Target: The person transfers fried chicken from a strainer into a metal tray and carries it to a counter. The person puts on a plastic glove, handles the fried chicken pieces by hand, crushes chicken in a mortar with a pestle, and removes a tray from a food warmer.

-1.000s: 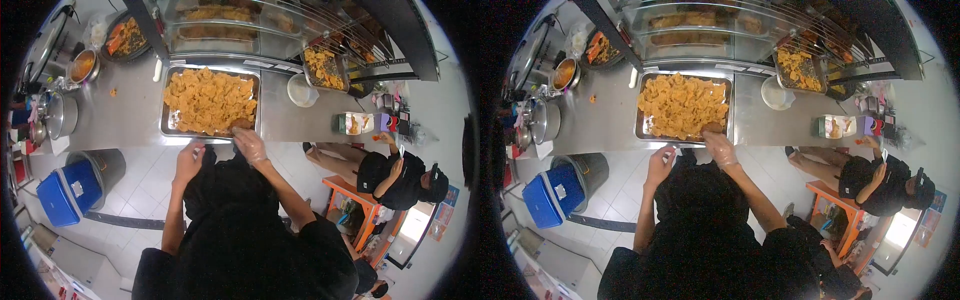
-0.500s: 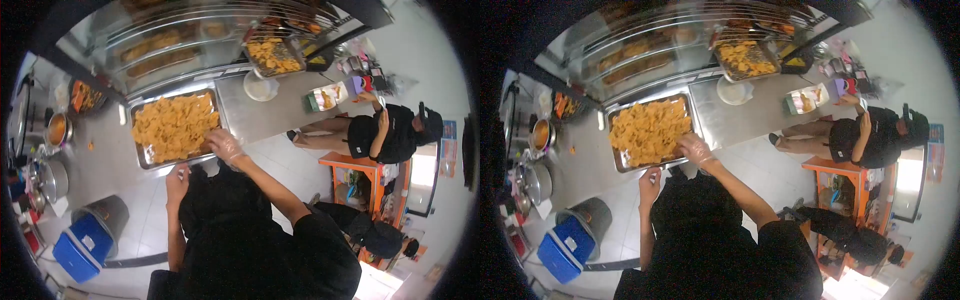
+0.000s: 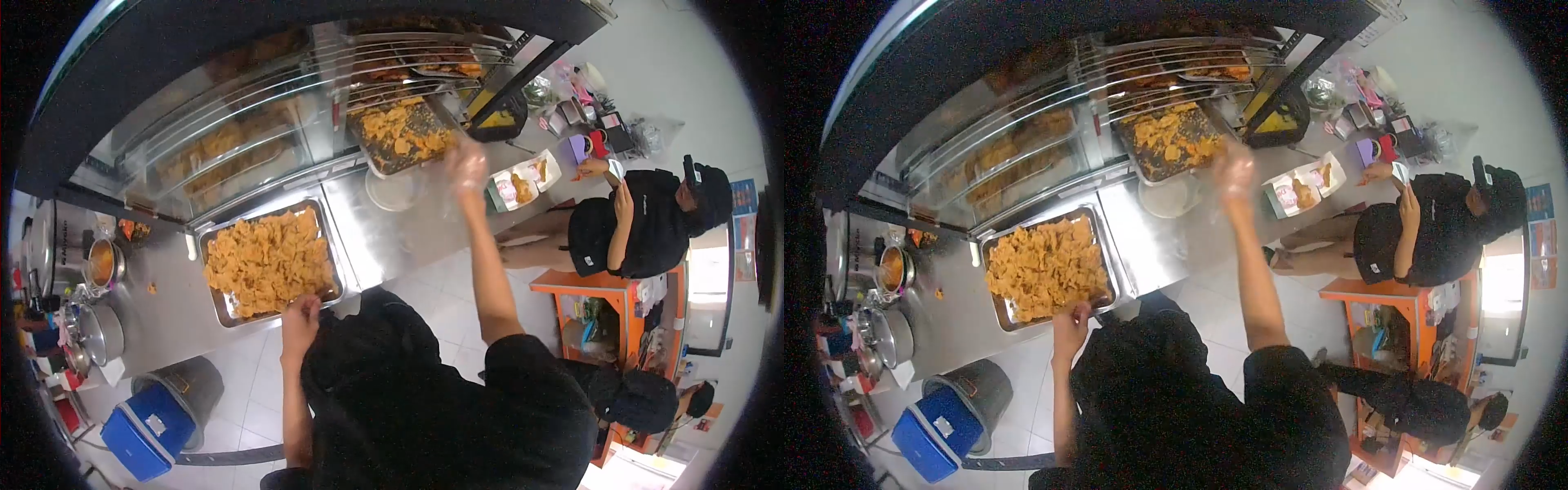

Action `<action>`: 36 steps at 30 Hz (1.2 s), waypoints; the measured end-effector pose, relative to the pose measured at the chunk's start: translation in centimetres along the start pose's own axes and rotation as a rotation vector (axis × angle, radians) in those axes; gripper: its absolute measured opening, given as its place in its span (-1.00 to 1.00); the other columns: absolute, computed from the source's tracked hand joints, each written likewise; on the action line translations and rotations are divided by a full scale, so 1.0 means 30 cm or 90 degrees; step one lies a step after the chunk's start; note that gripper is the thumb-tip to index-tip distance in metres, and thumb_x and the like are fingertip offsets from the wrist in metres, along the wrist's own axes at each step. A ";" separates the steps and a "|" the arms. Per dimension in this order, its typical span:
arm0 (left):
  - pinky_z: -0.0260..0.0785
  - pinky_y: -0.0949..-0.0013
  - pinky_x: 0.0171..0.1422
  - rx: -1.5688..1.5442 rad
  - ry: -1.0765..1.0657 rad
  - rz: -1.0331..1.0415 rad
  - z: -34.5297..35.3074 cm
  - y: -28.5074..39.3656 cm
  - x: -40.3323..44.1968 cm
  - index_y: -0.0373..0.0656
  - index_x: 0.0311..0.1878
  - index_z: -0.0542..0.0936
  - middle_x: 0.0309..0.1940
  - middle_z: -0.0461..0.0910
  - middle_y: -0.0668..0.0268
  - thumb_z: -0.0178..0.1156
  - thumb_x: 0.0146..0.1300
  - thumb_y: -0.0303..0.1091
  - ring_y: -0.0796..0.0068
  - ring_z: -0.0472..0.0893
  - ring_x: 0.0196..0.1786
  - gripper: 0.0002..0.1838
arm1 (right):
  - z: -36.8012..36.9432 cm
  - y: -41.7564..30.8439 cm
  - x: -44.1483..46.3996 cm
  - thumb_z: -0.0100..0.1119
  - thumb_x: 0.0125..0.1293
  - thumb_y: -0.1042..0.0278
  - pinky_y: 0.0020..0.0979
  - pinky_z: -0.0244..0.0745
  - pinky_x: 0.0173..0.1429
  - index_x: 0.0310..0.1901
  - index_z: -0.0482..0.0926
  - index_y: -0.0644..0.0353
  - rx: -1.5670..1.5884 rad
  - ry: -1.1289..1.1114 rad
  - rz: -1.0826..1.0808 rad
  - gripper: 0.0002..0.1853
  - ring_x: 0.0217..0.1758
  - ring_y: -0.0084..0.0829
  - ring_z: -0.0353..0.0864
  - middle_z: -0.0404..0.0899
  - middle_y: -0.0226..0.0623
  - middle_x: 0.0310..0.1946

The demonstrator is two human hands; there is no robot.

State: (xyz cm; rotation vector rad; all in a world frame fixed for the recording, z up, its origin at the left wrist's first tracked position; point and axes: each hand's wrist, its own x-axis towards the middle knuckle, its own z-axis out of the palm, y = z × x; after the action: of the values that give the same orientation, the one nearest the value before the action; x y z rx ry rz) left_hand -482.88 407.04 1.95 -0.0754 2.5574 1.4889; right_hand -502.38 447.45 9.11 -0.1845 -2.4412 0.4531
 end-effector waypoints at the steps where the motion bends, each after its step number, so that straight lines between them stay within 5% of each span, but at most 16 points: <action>1: 0.47 0.32 -0.31 -0.001 -0.018 0.047 0.013 0.084 0.044 -0.27 -0.21 0.62 -0.44 0.66 0.12 0.21 0.27 -0.42 0.26 0.66 -0.43 -0.88 | -0.020 0.059 0.077 0.17 0.23 0.33 -0.13 0.54 0.03 -0.09 0.63 0.18 -0.115 -0.032 0.065 -0.76 -0.04 0.02 0.62 0.64 -0.01 -0.08; 4: 0.46 0.33 -0.26 -0.021 -0.051 0.115 0.113 0.249 0.238 -0.31 -0.18 0.62 -0.43 0.65 0.09 0.19 0.30 -0.34 0.27 0.67 -0.39 -0.80 | 0.061 0.261 0.206 0.22 0.21 0.28 -0.12 0.52 -0.03 -0.14 0.63 0.23 -0.175 -0.201 0.175 -0.75 -0.10 0.05 0.62 0.64 0.07 -0.18; 6: 0.45 0.31 -0.28 0.008 0.071 0.235 0.202 0.346 0.388 -0.33 -0.08 0.61 -0.42 0.65 0.08 0.16 0.34 -0.26 0.29 0.66 -0.40 -0.70 | 0.321 0.598 0.195 0.22 0.18 0.38 -0.25 0.47 -0.15 -0.14 0.62 0.22 0.103 -0.269 0.091 -0.78 -0.28 -0.23 0.55 0.62 -0.05 -0.31; 7: 0.45 0.31 -0.28 -0.022 0.085 0.161 0.241 0.393 0.457 -0.32 -0.03 0.60 -0.41 0.66 0.09 0.14 0.35 -0.22 0.29 0.66 -0.39 -0.67 | 0.442 0.756 0.192 0.22 0.16 0.44 -0.31 0.44 -0.21 -0.14 0.61 0.22 0.244 -0.317 0.064 -0.78 -0.38 -0.37 0.52 0.60 -0.11 -0.37; 10: 0.45 0.32 -0.28 -0.075 0.150 0.060 0.343 0.430 0.622 -0.31 0.05 0.58 -0.41 0.67 0.11 0.12 0.38 -0.12 0.31 0.66 -0.39 -0.59 | 0.169 0.463 0.193 0.24 0.14 0.45 -0.37 0.34 -0.34 -0.21 0.59 0.26 0.175 -0.350 0.068 -0.82 -0.49 -0.48 0.37 0.48 -0.16 -0.54; 15: 0.39 0.42 -0.37 -0.239 0.149 -0.017 0.426 0.457 0.594 -0.31 0.02 0.61 -0.50 0.63 0.22 0.09 0.41 -0.03 0.52 0.57 -0.50 -0.53 | -0.050 0.442 0.087 0.21 0.15 0.46 -0.39 0.33 -0.38 -0.28 0.60 0.32 0.098 -0.375 0.024 -0.87 -0.52 -0.56 0.40 0.45 -0.24 -0.63; 17: 0.31 0.49 -0.44 -0.243 0.127 -0.030 0.447 0.485 0.531 -0.33 -0.07 0.64 -0.60 0.54 0.35 0.07 0.43 -0.02 0.66 0.47 -0.56 -0.53 | -0.094 0.456 0.023 0.32 0.17 0.35 -0.42 0.32 -0.38 -0.41 0.60 0.28 0.208 -0.381 0.286 -0.83 -0.51 -0.60 0.42 0.48 -0.43 -0.63; 18: 0.27 0.50 -0.47 -0.238 0.125 -0.046 0.450 0.518 0.499 -0.34 -0.11 0.64 -0.64 0.49 0.40 0.06 0.44 -0.02 0.69 0.42 -0.58 -0.53 | -0.071 0.481 -0.002 0.32 0.17 0.35 -0.42 0.32 -0.38 -0.41 0.60 0.28 0.210 -0.386 0.288 -0.83 -0.51 -0.60 0.42 0.48 -0.43 -0.63; 23: 0.14 0.48 -0.51 -0.286 0.152 -0.099 0.471 0.535 0.439 -0.33 -0.37 0.60 -0.68 0.42 0.44 0.02 0.46 0.01 0.68 0.32 -0.59 -0.48 | -0.110 0.411 -0.068 0.44 0.16 0.03 -0.46 0.22 -0.37 -0.58 0.44 0.19 0.284 -0.243 0.446 -0.54 -0.49 -0.62 0.27 0.35 -0.55 -0.64; 30: 0.17 0.40 -0.44 -0.239 0.192 -0.222 0.482 0.522 0.382 -0.27 -0.61 0.50 -0.73 0.36 0.38 -0.08 0.46 0.15 0.55 0.30 -0.62 -0.32 | -0.234 0.383 -0.154 0.33 0.26 0.01 -0.38 0.02 -0.46 -0.63 0.18 0.13 0.232 -0.235 0.333 -0.43 -0.51 -0.60 0.03 0.06 -0.57 -0.64; 31: 0.14 0.27 -0.45 -0.206 0.223 -0.234 0.490 0.532 0.371 -0.37 -0.68 0.45 -0.79 0.28 0.32 -0.15 0.48 0.12 0.48 0.27 -0.61 -0.24 | -0.242 0.377 -0.173 0.35 0.25 0.02 -0.39 -0.02 -0.47 -0.63 0.13 0.11 0.259 -0.222 0.332 -0.40 -0.51 -0.61 0.00 0.00 -0.58 -0.63; 36: 0.10 0.17 -0.49 -0.139 0.244 -0.204 0.481 0.520 0.309 -0.40 -0.71 0.38 -0.83 0.20 0.18 -0.12 0.46 0.15 0.37 0.22 -0.69 -0.22 | -0.341 0.339 -0.249 0.38 0.24 0.07 -0.47 -0.04 -0.47 -0.62 0.16 0.09 0.309 -0.243 0.321 -0.44 -0.50 -0.63 -0.01 0.00 -0.60 -0.62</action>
State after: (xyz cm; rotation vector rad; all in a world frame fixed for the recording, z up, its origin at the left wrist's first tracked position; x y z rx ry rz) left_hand -492.19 427.74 6.69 -0.8325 2.4730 1.7470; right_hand -489.98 457.93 8.64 -0.5475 -2.5395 1.3916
